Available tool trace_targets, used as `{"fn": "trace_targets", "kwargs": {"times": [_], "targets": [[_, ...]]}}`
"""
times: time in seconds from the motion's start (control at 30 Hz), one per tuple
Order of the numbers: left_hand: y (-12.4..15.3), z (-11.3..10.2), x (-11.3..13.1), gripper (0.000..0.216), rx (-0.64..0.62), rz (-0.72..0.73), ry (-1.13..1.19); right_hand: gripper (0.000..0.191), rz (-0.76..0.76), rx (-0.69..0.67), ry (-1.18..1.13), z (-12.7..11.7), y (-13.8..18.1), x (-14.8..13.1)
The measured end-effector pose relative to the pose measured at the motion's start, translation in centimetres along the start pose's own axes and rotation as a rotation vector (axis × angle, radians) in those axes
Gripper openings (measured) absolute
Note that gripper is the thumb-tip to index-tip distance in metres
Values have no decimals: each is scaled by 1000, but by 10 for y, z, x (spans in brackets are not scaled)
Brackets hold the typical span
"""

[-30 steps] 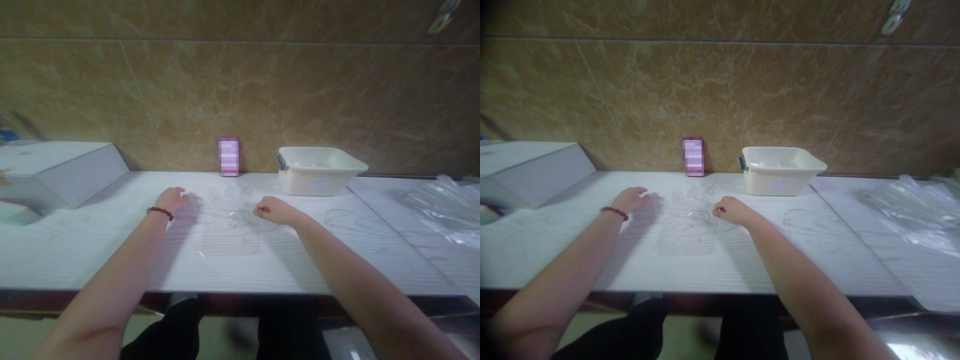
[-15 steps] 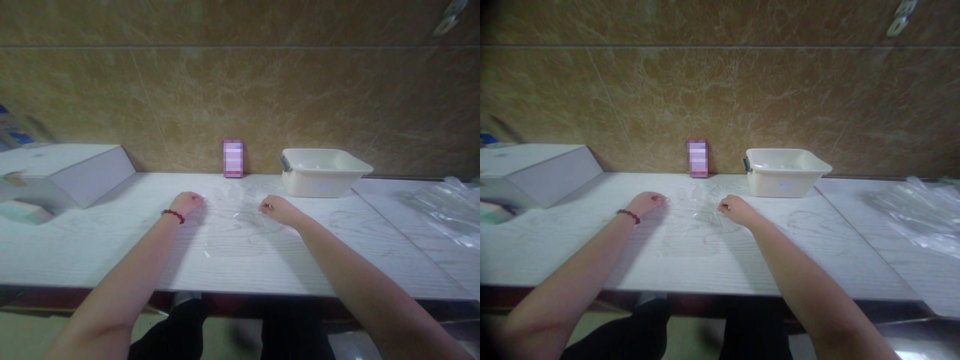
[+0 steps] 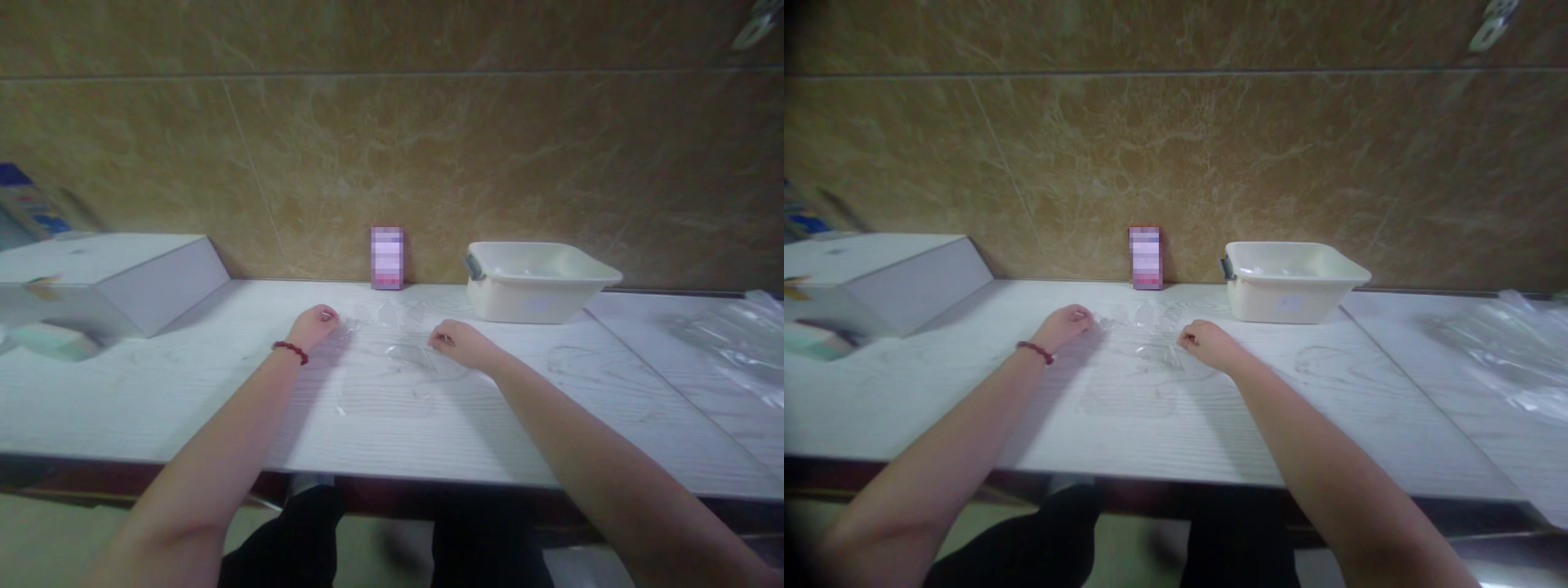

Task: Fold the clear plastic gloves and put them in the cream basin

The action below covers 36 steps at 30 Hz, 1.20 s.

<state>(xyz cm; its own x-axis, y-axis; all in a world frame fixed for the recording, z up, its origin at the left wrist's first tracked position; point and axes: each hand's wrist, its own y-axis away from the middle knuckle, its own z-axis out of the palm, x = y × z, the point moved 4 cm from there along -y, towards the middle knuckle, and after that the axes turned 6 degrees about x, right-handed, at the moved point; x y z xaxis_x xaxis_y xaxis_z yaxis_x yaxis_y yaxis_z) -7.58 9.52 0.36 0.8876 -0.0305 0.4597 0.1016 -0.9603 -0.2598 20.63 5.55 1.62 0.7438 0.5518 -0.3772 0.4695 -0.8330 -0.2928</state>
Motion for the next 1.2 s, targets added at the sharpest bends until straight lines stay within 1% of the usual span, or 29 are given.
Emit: {"fn": "trace_targets", "kwargs": {"times": [0.07, 0.17, 0.23, 0.4, 0.57, 0.67, 0.73, 0.83, 0.97, 1.07, 1.2], "targets": [[0, 3, -3, 25, 3, -46, 122, 18, 2, 3, -13, 0, 0, -1], [1, 11, -9, 42, -2, -143, 388, 19, 13, 3, -32, 2, 0, -2], [1, 15, -10, 51, 2, -167, 470, 19, 29, 21, -48, 2, -1, -3], [3, 15, -9, 60, 16, -177, 515, 20, 29, 93, -90, 4, -2, -9], [3, 16, -8, 56, -25, -188, 582, 19, 6, 142, -85, 11, -12, -25], [3, 17, -7, 53, -35, -193, 588, 18, 36, 132, -77, 22, -31, -39], [3, 17, -5, 51, -39, -194, 589, 20, 11, 107, -90, 31, -50, -51], [4, 15, -4, 50, -29, -197, 566, 22, -17, 125, -81, 44, -82, -66], [4, 15, -3, 51, -40, -175, 548, 31, -13, 135, -109, 61, -115, -76], [2, 17, -4, 54, -47, -153, 563, 39, -42, 110, -130, 68, -126, -78], [3, 18, -3, 57, -51, -160, 572, 39, -68, 74, -148, 71, -126, -76]]}}
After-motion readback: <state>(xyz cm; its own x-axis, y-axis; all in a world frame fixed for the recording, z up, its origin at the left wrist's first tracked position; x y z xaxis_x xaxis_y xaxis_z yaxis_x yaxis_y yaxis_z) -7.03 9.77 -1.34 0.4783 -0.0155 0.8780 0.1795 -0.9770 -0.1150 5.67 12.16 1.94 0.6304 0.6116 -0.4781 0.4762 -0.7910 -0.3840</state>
